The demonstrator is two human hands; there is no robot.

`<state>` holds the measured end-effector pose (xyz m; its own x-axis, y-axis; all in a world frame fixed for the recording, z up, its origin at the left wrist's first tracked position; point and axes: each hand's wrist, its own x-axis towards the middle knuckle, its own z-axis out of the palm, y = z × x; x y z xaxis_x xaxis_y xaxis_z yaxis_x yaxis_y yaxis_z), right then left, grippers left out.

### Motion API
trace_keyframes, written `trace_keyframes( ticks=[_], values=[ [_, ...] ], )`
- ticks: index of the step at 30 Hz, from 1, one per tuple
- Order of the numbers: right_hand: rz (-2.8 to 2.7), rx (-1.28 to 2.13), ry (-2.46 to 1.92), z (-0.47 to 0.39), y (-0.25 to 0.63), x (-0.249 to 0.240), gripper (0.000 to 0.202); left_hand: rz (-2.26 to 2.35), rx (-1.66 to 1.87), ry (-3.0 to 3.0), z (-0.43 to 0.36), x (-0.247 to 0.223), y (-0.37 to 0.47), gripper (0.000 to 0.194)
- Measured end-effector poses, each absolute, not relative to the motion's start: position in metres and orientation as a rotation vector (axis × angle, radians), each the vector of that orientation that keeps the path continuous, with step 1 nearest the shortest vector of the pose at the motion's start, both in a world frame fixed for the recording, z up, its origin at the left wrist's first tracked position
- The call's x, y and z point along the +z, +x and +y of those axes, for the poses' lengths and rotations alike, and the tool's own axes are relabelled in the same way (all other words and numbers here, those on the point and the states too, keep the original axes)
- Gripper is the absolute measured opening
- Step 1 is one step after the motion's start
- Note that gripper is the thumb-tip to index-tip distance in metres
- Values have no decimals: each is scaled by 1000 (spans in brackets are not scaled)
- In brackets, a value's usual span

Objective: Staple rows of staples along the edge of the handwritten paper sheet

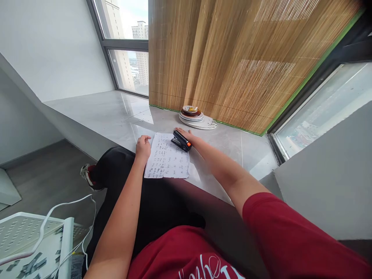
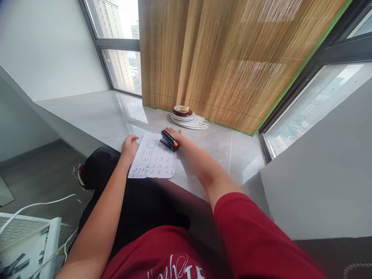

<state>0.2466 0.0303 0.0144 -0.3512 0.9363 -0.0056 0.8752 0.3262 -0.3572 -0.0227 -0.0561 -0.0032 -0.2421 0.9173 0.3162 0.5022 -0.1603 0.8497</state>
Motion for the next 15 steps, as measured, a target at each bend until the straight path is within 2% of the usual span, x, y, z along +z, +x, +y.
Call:
trace_keyframes(
  ticks=[6,15],
  values=[
    [-2471,359,-1670,11,269,15,77,1712,1371,1651,-59,-2,-21,30],
    [-2341,337,-1743,-23,358,3,76,1572,1181,2080,-78,9,13,31]
  ],
)
